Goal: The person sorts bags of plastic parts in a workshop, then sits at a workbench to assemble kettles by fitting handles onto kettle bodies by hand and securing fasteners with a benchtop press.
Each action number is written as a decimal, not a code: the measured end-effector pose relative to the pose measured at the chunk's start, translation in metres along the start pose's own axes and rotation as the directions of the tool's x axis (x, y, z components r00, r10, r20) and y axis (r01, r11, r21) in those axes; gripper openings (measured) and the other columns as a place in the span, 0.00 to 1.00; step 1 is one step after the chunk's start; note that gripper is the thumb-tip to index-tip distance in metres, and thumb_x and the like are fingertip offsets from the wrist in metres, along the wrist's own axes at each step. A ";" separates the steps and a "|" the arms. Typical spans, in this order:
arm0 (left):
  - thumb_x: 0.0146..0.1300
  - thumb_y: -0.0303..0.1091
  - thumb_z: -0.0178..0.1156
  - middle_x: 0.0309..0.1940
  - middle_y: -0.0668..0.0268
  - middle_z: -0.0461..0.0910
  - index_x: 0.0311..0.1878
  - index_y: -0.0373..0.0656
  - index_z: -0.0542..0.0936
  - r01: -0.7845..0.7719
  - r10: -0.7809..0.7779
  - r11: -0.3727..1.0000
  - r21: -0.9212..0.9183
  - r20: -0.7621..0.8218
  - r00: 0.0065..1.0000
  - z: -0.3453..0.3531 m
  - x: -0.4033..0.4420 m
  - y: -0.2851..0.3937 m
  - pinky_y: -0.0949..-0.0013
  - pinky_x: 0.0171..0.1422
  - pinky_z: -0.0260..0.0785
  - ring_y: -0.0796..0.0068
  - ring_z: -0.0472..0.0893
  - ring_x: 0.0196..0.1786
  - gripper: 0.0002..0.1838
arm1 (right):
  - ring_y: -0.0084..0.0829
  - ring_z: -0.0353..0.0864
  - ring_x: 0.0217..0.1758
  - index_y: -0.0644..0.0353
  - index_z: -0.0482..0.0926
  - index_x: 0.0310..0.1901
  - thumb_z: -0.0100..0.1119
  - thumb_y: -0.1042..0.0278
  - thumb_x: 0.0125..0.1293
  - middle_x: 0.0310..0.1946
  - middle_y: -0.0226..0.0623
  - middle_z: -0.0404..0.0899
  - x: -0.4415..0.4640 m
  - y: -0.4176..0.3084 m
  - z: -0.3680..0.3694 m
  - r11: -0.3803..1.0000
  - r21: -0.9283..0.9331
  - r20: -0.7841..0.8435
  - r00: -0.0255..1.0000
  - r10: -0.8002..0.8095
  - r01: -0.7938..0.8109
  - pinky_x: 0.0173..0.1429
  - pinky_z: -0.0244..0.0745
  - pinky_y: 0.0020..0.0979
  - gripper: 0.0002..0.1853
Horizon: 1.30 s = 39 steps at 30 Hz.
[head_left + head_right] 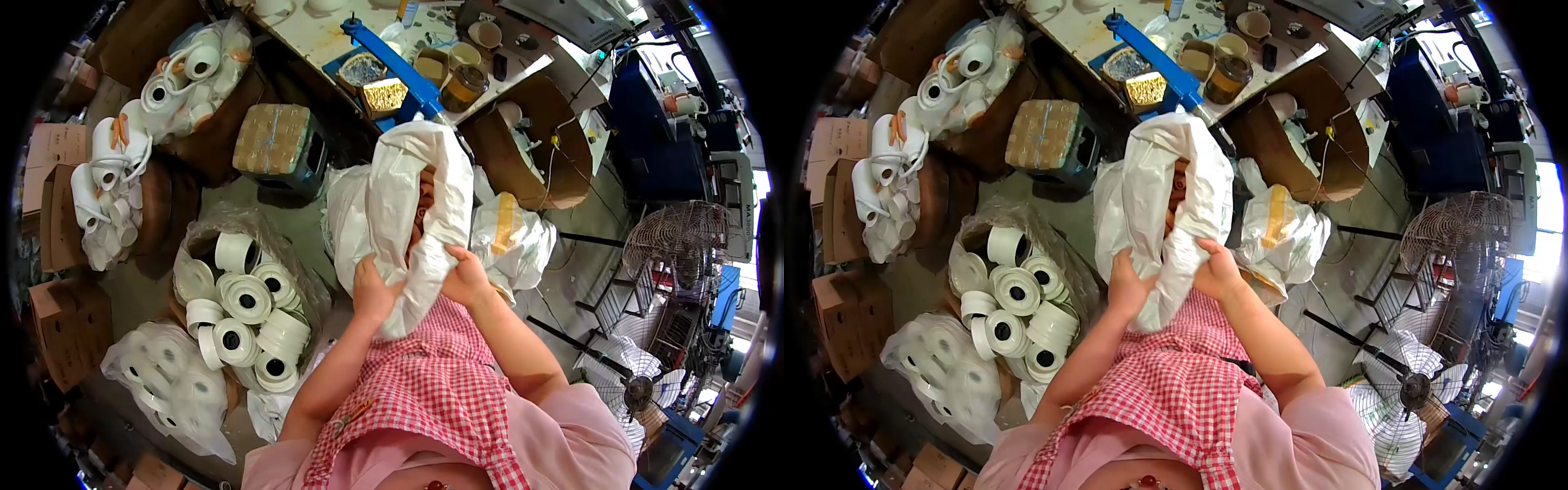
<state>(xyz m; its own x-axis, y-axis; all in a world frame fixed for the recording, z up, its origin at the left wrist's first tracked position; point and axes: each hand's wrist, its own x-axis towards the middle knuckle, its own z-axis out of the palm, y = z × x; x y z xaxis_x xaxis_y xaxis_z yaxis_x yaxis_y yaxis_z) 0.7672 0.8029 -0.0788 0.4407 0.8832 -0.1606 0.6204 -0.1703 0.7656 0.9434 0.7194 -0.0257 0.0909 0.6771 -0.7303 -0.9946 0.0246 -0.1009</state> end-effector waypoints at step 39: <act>0.67 0.33 0.64 0.41 0.64 0.86 0.51 0.35 0.83 0.291 -0.290 0.935 0.202 0.908 0.302 0.004 0.348 0.007 0.70 0.48 0.77 0.76 0.84 0.41 0.13 | 0.35 0.85 0.44 0.66 0.77 0.54 0.66 0.64 0.67 0.47 0.43 0.85 0.079 -0.199 -0.127 0.751 -0.618 -0.290 0.955 0.057 -0.232 0.45 0.80 0.39 0.19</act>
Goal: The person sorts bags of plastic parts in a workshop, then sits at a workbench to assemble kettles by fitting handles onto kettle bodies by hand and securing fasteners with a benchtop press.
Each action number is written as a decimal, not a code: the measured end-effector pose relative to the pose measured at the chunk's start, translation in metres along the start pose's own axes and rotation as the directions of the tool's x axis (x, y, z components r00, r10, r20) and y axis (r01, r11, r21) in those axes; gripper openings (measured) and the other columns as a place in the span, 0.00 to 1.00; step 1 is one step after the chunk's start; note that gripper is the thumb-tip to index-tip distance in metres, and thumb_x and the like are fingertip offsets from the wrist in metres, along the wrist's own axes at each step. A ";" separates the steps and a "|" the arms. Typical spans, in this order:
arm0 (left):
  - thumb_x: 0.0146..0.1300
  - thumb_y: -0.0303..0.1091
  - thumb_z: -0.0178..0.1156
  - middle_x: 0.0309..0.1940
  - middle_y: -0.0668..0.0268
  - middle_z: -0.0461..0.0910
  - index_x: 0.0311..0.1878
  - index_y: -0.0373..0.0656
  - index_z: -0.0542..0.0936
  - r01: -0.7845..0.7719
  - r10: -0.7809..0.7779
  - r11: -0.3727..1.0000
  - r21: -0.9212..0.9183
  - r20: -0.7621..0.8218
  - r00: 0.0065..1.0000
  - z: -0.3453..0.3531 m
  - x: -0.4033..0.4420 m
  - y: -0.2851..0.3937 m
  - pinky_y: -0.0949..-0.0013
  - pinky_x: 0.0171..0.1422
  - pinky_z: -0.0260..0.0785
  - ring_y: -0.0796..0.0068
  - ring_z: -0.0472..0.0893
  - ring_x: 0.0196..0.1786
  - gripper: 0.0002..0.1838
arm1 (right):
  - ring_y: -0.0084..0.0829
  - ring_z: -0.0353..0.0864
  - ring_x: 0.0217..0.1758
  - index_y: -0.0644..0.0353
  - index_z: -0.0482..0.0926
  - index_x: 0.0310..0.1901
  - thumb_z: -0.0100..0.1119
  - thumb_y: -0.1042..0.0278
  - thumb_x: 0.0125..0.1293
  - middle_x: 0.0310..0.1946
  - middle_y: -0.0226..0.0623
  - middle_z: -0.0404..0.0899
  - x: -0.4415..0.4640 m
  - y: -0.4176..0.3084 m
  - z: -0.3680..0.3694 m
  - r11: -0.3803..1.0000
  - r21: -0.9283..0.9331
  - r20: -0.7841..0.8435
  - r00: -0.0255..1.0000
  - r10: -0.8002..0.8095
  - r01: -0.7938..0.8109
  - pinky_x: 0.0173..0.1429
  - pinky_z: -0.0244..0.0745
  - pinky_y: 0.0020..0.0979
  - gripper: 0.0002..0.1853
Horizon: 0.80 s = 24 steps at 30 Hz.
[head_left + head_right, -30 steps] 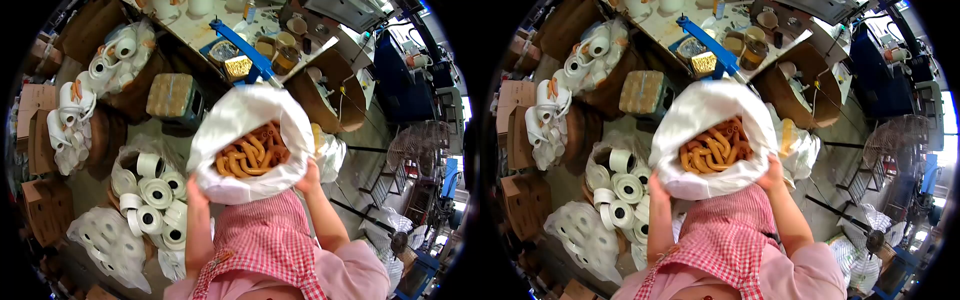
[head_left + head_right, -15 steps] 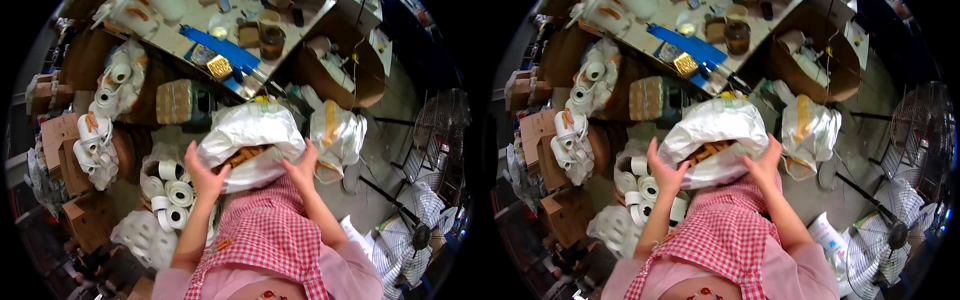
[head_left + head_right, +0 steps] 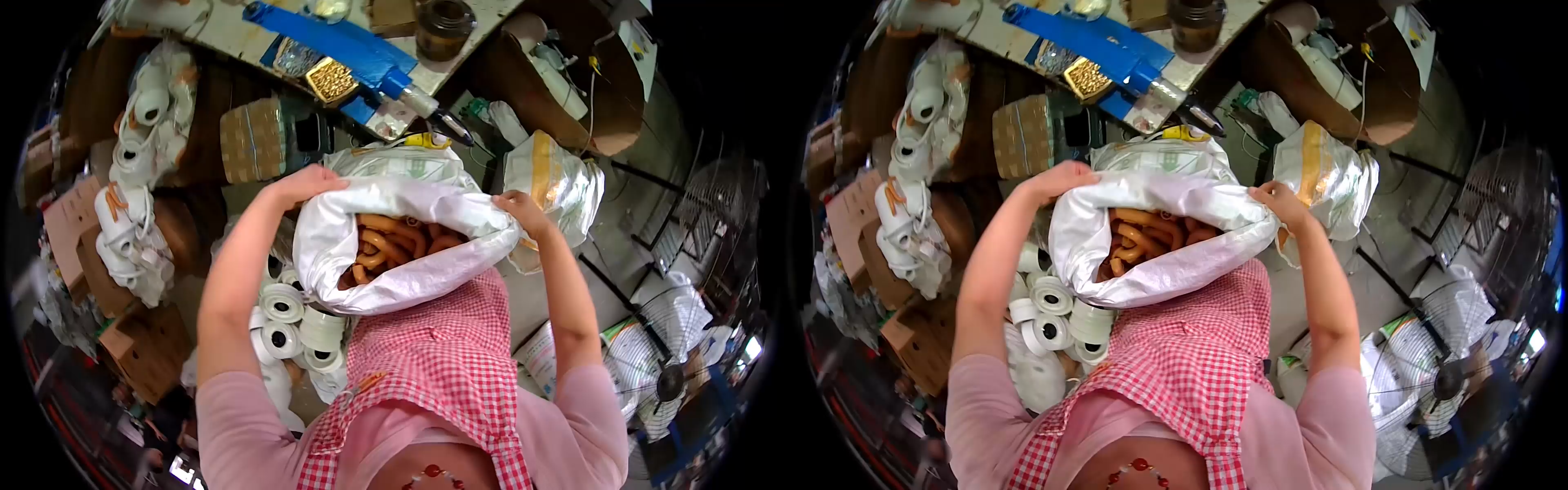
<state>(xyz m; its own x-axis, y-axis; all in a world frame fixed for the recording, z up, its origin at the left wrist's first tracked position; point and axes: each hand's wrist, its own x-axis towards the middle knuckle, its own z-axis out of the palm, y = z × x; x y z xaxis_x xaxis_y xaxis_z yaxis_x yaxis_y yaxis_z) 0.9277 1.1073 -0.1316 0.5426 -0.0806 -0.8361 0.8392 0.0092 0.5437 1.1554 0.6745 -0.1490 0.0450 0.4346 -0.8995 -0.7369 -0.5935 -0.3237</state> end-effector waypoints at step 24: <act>0.63 0.34 0.54 0.39 0.61 0.85 0.43 0.40 0.81 -0.121 -0.109 -0.280 -0.952 -0.094 0.990 0.173 -0.138 -0.188 0.55 0.55 0.78 0.60 0.84 0.44 0.11 | 0.34 0.84 0.39 0.68 0.82 0.48 0.60 0.60 0.62 0.36 0.40 0.85 0.003 -0.146 0.208 0.434 -0.861 0.173 0.956 -0.236 0.264 0.45 0.77 0.32 0.20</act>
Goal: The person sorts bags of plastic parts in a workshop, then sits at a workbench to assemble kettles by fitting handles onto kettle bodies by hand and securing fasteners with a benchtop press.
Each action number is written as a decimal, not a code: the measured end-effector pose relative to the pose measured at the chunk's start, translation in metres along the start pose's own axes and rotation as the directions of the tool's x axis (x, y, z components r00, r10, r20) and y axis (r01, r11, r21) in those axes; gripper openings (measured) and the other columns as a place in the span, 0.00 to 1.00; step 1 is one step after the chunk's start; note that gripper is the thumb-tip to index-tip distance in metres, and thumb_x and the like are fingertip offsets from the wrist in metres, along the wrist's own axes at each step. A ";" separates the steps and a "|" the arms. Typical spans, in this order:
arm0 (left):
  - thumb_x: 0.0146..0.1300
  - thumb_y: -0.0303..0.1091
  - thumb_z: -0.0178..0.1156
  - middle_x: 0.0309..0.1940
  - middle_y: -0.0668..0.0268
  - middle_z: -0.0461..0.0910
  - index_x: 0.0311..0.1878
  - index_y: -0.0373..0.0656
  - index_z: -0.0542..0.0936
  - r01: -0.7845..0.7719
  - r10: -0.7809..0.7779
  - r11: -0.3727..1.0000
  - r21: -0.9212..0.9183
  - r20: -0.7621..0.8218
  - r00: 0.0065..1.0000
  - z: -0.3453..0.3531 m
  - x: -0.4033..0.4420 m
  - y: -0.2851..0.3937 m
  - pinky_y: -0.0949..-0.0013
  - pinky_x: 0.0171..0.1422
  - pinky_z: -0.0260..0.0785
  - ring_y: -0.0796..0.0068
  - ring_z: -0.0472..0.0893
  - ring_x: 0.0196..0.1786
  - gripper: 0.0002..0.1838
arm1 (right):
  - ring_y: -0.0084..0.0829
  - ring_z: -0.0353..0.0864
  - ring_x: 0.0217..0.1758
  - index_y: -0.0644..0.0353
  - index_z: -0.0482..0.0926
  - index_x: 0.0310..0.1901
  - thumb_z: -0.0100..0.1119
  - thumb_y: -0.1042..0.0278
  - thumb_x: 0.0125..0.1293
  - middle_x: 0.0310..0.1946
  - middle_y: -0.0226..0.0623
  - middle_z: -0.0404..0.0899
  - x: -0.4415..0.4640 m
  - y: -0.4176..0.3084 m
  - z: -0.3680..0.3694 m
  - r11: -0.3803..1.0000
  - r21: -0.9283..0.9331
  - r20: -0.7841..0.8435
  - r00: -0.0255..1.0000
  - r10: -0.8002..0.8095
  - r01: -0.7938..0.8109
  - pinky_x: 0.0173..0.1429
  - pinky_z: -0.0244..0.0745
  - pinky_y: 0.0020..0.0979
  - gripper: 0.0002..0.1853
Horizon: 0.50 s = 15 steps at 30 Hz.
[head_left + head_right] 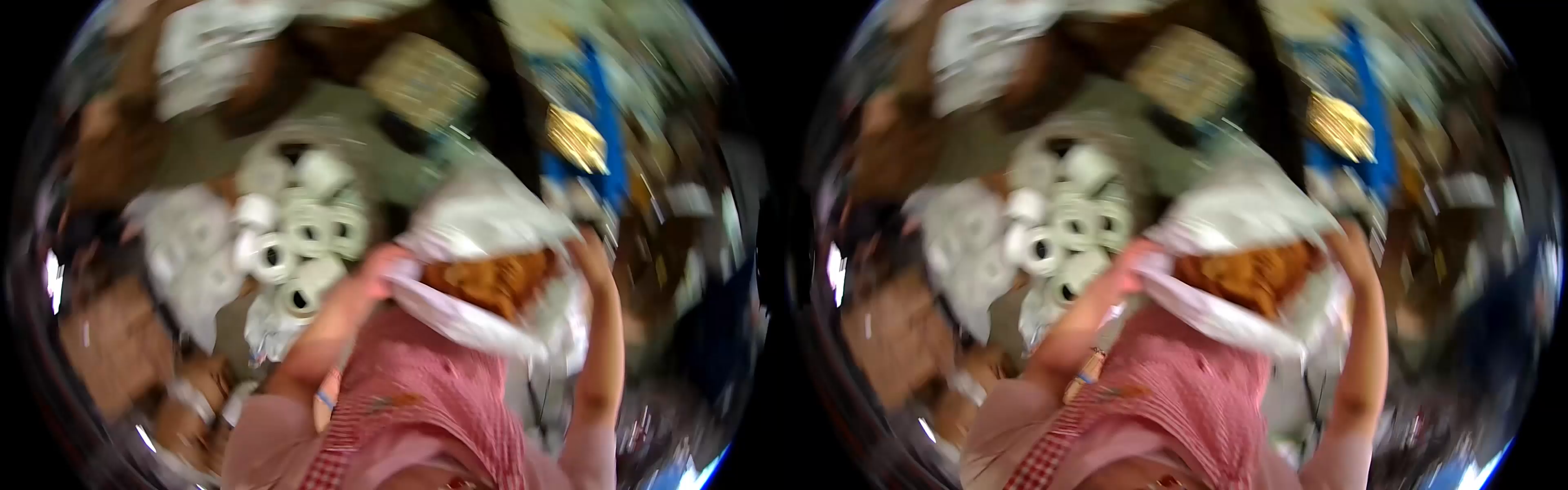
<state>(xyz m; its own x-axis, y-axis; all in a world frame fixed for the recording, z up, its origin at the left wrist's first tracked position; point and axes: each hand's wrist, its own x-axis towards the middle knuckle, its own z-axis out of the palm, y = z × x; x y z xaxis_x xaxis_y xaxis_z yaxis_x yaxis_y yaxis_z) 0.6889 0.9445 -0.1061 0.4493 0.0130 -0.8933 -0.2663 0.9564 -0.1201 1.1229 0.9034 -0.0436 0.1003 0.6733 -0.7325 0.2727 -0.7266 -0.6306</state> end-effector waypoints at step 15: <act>0.73 0.41 0.58 0.51 0.64 0.84 0.55 0.42 0.81 -0.486 0.377 0.844 -0.228 -0.393 0.839 0.032 0.105 -0.144 0.66 0.54 0.75 0.72 0.84 0.49 0.16 | 0.45 0.79 0.54 0.69 0.74 0.60 0.50 0.72 0.67 0.55 0.50 0.79 0.155 -0.020 0.091 0.813 -0.410 0.159 0.910 -0.383 0.414 0.59 0.73 0.36 0.21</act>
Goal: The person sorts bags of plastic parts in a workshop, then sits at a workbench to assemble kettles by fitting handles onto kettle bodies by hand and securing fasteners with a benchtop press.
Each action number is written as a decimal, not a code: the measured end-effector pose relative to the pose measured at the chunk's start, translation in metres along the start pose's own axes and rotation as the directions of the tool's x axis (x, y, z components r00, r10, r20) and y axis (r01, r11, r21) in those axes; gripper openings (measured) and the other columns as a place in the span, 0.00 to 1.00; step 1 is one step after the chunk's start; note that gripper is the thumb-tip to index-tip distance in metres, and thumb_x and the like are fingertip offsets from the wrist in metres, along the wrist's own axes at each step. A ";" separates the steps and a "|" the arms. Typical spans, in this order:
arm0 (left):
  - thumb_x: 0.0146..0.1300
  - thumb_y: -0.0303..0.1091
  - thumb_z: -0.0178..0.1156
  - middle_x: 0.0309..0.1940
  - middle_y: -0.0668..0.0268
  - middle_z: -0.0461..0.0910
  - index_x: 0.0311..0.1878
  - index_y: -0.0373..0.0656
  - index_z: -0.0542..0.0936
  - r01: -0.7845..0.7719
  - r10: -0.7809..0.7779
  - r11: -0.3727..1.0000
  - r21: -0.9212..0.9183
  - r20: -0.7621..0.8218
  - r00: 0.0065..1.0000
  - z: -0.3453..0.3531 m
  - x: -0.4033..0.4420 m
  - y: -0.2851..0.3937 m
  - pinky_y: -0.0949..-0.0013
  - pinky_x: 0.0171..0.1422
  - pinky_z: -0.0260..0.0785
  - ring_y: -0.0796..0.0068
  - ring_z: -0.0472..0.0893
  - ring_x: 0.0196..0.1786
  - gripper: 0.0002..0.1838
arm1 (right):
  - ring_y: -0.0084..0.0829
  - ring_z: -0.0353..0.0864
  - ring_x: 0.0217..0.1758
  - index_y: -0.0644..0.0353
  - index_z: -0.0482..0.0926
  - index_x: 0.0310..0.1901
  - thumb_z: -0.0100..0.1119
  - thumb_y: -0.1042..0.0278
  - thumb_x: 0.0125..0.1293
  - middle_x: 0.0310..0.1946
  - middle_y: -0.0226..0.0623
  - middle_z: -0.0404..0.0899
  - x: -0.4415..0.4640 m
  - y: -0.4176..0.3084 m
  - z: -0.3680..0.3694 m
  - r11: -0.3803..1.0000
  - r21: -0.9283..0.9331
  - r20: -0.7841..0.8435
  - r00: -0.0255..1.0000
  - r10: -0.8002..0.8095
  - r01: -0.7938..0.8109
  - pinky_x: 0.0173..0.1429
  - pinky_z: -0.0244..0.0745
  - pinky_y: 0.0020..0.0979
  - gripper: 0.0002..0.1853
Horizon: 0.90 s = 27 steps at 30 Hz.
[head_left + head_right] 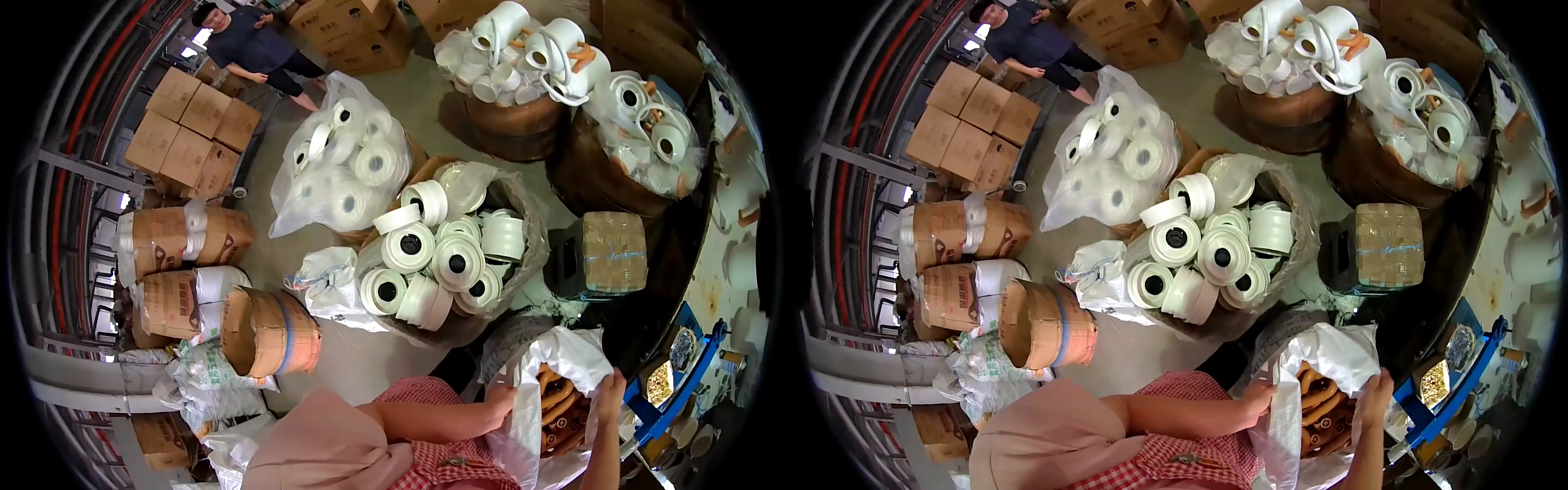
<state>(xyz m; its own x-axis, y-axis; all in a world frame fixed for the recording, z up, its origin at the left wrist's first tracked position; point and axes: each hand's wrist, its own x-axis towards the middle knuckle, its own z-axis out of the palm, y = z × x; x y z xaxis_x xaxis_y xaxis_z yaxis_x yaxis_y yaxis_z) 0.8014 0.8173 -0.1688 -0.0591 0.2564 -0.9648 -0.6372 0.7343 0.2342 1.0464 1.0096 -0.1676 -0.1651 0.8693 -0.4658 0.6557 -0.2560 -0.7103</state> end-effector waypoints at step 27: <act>0.67 0.41 0.65 0.40 0.51 0.82 0.49 0.33 0.78 -0.705 0.612 -0.087 0.704 0.597 0.520 -0.053 -0.092 0.084 0.54 0.49 0.73 0.50 0.82 0.43 0.19 | 0.26 0.69 0.33 0.66 0.66 0.48 0.81 0.61 0.53 0.37 0.35 0.70 -0.300 -0.092 0.120 0.747 0.479 -0.609 0.438 0.661 -0.461 0.36 0.71 0.30 0.32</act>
<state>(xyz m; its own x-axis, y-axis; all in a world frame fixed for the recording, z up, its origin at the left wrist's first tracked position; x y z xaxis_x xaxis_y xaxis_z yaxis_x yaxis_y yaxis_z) 0.7124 0.8216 -0.0672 0.0380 0.9573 -0.2865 0.6377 0.1974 0.7445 0.9476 0.7219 -0.0256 0.8096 0.4691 -0.3528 0.2128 -0.7948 -0.5684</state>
